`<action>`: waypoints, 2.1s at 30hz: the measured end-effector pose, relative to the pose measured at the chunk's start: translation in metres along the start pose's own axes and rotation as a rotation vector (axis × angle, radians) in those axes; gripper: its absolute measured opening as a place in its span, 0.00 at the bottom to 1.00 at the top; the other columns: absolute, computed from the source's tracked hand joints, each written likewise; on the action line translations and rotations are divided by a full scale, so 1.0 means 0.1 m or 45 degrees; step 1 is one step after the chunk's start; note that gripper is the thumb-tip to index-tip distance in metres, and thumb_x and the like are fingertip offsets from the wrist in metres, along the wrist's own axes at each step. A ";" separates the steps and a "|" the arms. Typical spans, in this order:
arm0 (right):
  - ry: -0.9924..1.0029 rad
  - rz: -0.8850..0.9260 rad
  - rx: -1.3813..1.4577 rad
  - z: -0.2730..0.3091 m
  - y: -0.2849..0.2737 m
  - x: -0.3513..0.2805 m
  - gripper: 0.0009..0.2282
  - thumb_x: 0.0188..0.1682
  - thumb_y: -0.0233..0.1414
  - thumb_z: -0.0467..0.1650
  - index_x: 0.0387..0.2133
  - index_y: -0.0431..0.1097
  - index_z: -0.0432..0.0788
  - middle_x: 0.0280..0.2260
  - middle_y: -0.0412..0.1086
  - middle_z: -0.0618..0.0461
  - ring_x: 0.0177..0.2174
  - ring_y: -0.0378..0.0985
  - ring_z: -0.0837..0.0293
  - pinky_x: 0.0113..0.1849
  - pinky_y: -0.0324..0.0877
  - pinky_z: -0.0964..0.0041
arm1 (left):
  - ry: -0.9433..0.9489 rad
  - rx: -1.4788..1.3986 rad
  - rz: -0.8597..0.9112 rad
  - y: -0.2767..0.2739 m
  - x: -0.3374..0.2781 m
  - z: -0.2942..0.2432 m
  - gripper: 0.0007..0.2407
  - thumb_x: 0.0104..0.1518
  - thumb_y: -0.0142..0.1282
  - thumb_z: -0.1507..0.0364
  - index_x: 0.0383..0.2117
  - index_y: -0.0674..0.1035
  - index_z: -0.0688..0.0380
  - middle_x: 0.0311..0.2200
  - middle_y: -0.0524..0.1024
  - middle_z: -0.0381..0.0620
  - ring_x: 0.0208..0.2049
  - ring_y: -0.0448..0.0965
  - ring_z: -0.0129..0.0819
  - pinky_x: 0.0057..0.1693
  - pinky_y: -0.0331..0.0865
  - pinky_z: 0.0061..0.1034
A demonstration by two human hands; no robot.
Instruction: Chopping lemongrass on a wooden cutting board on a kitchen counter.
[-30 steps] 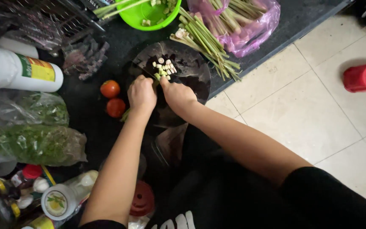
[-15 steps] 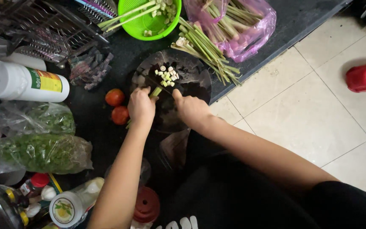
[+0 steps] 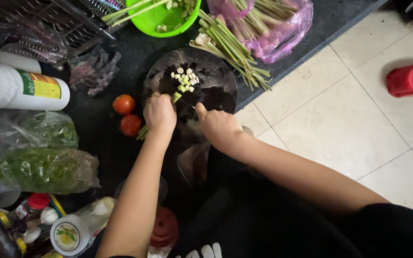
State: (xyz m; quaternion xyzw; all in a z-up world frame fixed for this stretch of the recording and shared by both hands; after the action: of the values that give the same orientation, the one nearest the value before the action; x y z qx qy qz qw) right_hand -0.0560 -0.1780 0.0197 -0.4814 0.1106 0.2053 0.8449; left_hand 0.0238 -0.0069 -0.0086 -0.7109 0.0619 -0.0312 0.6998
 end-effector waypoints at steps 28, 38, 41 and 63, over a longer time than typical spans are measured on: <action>-0.107 -0.174 -0.005 0.16 0.19 0.64 0.14 0.53 0.42 0.27 0.53 0.58 0.41 0.29 0.78 0.40 0.28 0.83 0.41 0.29 0.77 0.46 | 0.228 -0.176 -0.083 -0.11 0.04 0.03 0.01 0.48 0.60 0.76 0.23 0.81 0.61 0.34 0.78 0.57 0.40 0.79 0.57 0.47 0.74 0.45; -0.069 -0.126 -0.008 0.03 0.27 0.40 0.12 0.53 0.42 0.27 0.51 0.59 0.41 0.30 0.77 0.39 0.30 0.83 0.40 0.30 0.77 0.46 | 0.196 -0.141 -0.094 -0.05 0.05 0.05 0.01 0.48 0.59 0.77 0.23 0.81 0.61 0.34 0.78 0.57 0.39 0.79 0.57 0.47 0.74 0.45; -0.049 -0.131 0.011 0.07 0.29 0.53 0.12 0.53 0.42 0.26 0.50 0.59 0.41 0.30 0.77 0.39 0.29 0.83 0.40 0.30 0.77 0.46 | 0.225 -0.153 -0.091 -0.01 0.05 0.08 0.02 0.51 0.56 0.77 0.24 0.81 0.60 0.34 0.78 0.57 0.39 0.80 0.57 0.47 0.74 0.45; -0.008 -0.281 0.461 -0.26 -0.17 0.01 0.12 0.54 0.49 0.34 0.41 0.58 0.37 0.24 0.72 0.28 0.29 0.76 0.27 0.32 0.69 0.33 | 0.065 0.103 0.053 0.05 0.01 0.12 0.06 0.51 0.62 0.71 0.30 0.80 0.59 0.39 0.78 0.54 0.41 0.82 0.49 0.44 0.79 0.37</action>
State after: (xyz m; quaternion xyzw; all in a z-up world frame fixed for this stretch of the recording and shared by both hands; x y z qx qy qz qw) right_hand -0.0470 -0.2080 0.0191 -0.3305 0.0896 0.0897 0.9353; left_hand 0.0257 0.0044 -0.0144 -0.6797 0.0931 -0.0373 0.7266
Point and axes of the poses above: each hand's wrist, its own x-axis towards the middle knuckle, its own y-axis out of the palm, z = x × y, the point moved 4 cm from there along x, towards the middle knuckle
